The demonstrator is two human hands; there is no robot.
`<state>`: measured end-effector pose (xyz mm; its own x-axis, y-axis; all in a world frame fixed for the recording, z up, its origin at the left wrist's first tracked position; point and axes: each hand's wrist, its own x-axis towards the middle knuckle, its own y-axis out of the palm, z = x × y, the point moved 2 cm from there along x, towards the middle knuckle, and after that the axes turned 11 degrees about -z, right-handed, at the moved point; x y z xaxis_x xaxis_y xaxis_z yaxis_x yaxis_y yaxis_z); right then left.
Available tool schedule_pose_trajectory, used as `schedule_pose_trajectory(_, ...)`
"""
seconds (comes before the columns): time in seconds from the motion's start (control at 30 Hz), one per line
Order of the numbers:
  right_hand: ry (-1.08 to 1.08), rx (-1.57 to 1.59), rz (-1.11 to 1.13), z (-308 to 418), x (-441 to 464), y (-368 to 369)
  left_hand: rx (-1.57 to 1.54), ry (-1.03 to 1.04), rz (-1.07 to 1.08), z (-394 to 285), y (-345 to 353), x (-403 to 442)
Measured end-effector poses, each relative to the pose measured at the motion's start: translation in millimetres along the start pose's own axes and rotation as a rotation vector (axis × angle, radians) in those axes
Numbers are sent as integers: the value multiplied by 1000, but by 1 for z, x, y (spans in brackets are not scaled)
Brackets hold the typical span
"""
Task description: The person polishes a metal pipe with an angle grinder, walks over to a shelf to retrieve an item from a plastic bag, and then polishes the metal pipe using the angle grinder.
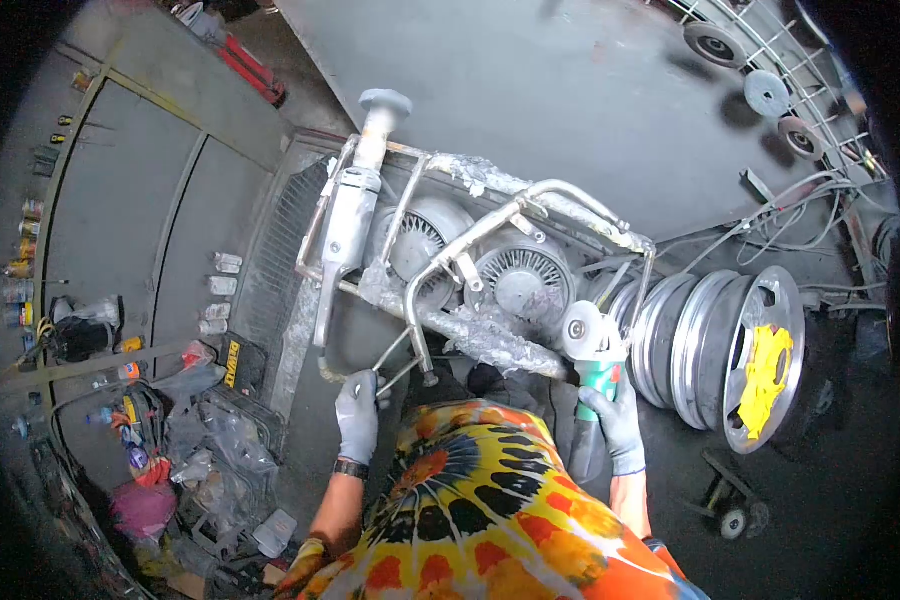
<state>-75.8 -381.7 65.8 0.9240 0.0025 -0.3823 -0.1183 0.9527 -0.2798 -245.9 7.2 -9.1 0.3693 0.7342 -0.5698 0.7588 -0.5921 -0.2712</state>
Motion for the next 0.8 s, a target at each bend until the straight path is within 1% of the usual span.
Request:
schedule_pose_trajectory(0.03, 31, 55, -6, -4, -1, -2, -72, -4, -16, 4, 2, -1)
schedule_pose_trajectory(0.07, 61, 111, -11, -7, -1, -5, -76, 3, -22, 5, 4, -4)
schedule_pose_trajectory(0.13, 18, 103, -8, -8, 0, -9, -271, -96, -58, 8, 9, -10)
schedule_pose_trajectory(0.17, -14, 117, -18, -9, 2, -11, -278, -90, -61, 8, 10, -11)
schedule_pose_trajectory(0.23, -50, 129, -25, -15, 7, -17, 10, 61, -223, 10, 5, -11)
schedule_pose_trajectory(0.27, -38, 121, -17, -19, 13, -20, 3, 62, -228, 12, 7, -12)
schedule_pose_trajectory(0.33, -30, 116, -1, -16, 22, -22, 443, 621, -529, -1, 8, -18)
schedule_pose_trajectory(0.4, 14, 145, 47, -5, 30, -18, 500, 648, -537, -18, 6, -28)
schedule_pose_trajectory(0.47, 3, 177, 57, -1, 41, -13, 653, 861, -569, -43, 11, -38)
schedule_pose_trajectory(0.5, 32, 169, 64, 3, 45, -9, 655, 867, -567, -56, 13, -41)
schedule_pose_trajectory(0.57, 75, 212, 66, 5, 52, -1, 460, 894, -377, -82, 21, -43)
schedule_pose_trajectory(0.6, 73, 215, 58, 8, 55, 3, 458, 901, -370, -94, 27, -44)
schedule_pose_trajectory(0.7, 305, 374, 0, 23, 56, 21, 351, 821, -152, -124, 47, -44)
schedule_pose_trajectory(0.73, 310, 374, -15, 27, 59, 29, 313, 817, -81, -135, 57, -45)
schedule_pose_trajectory(0.8, 495, 583, -2, 30, 61, 44, 269, 793, 85, -139, 78, -34)
